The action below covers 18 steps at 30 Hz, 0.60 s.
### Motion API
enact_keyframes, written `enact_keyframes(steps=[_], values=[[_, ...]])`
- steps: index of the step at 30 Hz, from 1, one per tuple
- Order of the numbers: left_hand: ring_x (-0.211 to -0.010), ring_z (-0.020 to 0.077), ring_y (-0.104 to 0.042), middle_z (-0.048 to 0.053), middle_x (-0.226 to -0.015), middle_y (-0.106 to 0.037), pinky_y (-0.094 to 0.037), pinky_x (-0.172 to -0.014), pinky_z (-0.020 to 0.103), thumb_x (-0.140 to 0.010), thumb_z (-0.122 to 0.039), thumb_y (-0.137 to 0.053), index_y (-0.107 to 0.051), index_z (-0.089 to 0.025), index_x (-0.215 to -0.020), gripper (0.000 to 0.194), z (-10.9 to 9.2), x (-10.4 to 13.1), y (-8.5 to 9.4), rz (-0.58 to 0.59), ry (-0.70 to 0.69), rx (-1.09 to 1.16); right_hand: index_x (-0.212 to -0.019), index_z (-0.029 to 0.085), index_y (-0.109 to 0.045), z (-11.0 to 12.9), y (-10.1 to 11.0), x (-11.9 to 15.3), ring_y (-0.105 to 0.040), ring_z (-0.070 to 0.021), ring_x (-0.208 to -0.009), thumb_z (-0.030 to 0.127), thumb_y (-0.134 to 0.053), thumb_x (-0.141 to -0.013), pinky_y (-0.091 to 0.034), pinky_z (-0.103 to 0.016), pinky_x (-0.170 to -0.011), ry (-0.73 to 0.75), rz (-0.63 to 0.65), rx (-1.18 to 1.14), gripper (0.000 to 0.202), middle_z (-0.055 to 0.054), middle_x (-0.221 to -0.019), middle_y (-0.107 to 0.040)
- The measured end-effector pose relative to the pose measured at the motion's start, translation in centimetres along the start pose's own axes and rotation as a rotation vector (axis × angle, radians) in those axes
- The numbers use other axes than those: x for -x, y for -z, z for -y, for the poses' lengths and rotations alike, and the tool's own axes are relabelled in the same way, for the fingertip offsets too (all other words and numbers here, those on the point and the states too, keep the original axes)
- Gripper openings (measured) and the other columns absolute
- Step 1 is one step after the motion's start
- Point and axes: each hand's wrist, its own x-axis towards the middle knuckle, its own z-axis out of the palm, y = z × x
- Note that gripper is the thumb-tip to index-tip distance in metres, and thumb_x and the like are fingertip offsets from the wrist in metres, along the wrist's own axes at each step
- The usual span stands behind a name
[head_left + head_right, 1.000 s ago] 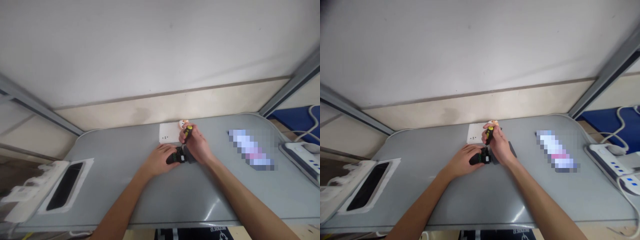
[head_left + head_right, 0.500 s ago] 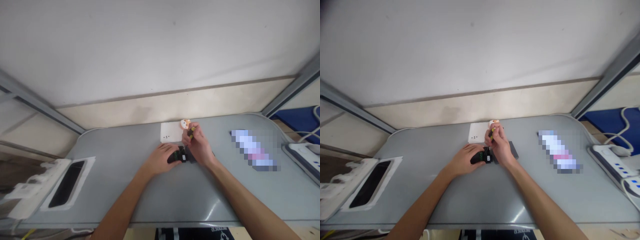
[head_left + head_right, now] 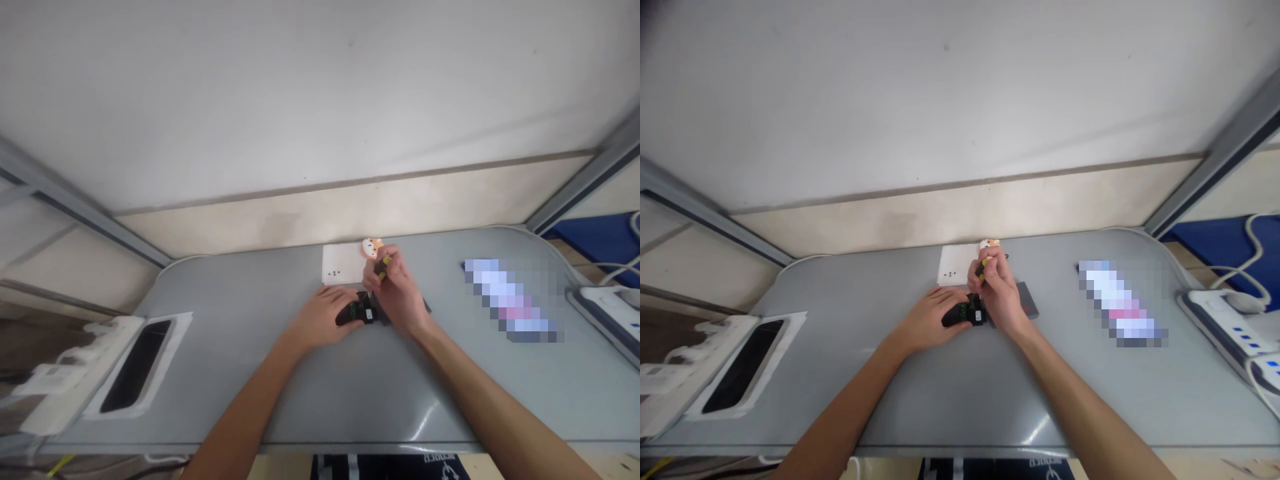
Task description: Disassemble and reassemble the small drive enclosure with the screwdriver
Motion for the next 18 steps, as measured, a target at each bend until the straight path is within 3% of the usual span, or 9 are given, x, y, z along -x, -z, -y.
enact_keyframes(steps=[18], values=[[-0.128,0.0243,-0.06,0.004,-0.136,-0.067,-0.043,-0.114,0.043,-0.093,-0.043,-0.07,-0.063,-0.026,-0.123,0.036,0.1,0.13,-0.11,0.004,0.002,0.002,-0.093,0.028,-0.047,0.1,-0.2,0.13,-0.035,-0.0141,-0.06,0.058,-0.06,-0.095,-0.031,-0.029,-0.059,0.022,-0.005,0.083,0.033,0.004,-0.067,-0.04]])
